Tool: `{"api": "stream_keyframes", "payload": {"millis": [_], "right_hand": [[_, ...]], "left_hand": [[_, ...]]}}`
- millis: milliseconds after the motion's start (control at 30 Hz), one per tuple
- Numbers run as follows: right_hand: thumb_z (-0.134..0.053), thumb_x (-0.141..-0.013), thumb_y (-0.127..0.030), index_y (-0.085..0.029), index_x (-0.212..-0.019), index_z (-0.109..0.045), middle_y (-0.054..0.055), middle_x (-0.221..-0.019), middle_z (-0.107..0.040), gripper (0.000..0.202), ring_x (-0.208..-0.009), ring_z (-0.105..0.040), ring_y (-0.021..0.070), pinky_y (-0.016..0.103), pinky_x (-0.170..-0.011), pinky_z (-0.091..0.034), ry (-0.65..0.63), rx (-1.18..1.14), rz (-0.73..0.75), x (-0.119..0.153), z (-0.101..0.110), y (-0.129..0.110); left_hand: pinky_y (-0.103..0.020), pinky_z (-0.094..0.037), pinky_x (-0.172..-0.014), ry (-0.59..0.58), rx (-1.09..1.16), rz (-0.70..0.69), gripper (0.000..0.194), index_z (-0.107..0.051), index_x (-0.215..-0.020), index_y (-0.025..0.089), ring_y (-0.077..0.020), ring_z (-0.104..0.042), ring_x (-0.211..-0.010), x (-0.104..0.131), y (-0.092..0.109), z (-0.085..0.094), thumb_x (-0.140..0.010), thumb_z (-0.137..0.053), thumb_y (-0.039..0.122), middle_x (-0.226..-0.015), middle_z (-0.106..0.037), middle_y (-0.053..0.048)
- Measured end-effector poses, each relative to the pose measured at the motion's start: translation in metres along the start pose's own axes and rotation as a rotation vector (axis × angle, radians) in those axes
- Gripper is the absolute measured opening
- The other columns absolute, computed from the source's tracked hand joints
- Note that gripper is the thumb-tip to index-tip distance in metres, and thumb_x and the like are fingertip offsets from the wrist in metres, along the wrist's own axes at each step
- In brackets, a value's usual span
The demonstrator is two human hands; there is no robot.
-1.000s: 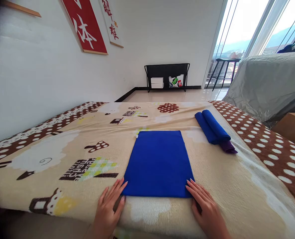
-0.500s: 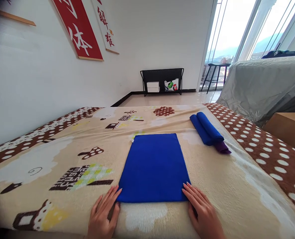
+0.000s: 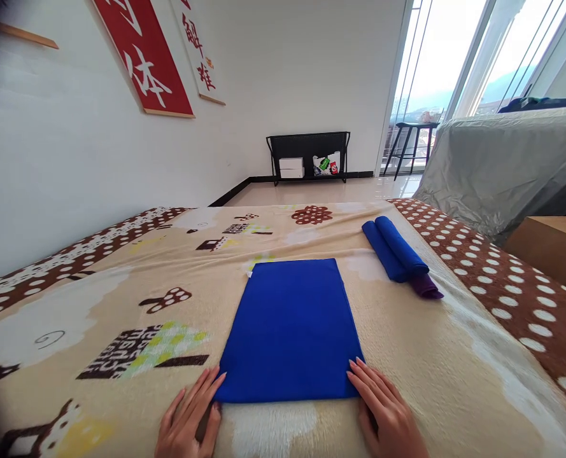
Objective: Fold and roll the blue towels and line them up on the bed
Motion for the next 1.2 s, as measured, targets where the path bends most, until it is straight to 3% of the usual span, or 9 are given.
{"api": "stream_keyframes", "payload": {"millis": [600, 933, 1200], "right_hand": [[-0.050, -0.089, -0.016, -0.023, -0.137, -0.056, 0.002, -0.140, -0.058, 0.049, -0.130, -0.055, 0.0220, 0.037, -0.105, -0.050, 0.013, -0.001, -0.022, -0.0019, -0.0002, -0.0009], [-0.050, -0.090, -0.018, -0.022, -0.137, -0.055, 0.004, -0.137, -0.061, 0.048, -0.125, -0.059, 0.0230, 0.037, -0.100, -0.053, 0.031, 0.020, 0.018, -0.0050, 0.0037, -0.0001], [-0.048, -0.091, -0.017, -0.020, -0.136, -0.054, 0.004, -0.139, -0.059, 0.045, -0.127, -0.057, 0.0218, 0.037, -0.101, -0.051, 0.022, 0.033, 0.030, -0.0063, 0.0036, -0.0008]], "left_hand": [[-0.046, -0.032, -0.116, -0.020, 0.006, 0.049, 0.065, -0.036, -0.150, 0.039, -0.0232, -0.057, -0.128, 0.0000, 0.0047, 0.0014, -0.089, -0.049, 0.021, -0.140, -0.060, 0.001], [-0.041, -0.029, -0.118, 0.030, 0.012, -0.008, 0.053, -0.054, -0.139, 0.028, -0.0219, -0.058, -0.127, -0.0030, 0.0045, 0.0033, -0.087, -0.052, 0.018, -0.137, -0.063, -0.003], [-0.043, -0.031, -0.117, 0.025, 0.011, -0.005, 0.051, -0.056, -0.137, 0.027, -0.0230, -0.059, -0.126, -0.0038, 0.0044, 0.0002, -0.087, -0.052, 0.019, -0.136, -0.063, -0.003]]}}
Point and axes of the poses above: each hand's wrist, its own x-axis away from the middle knuckle, its own z-axis out of the back of the hand, y = z × x, the point moved 2 cm from there along -x, towards the middle knuckle
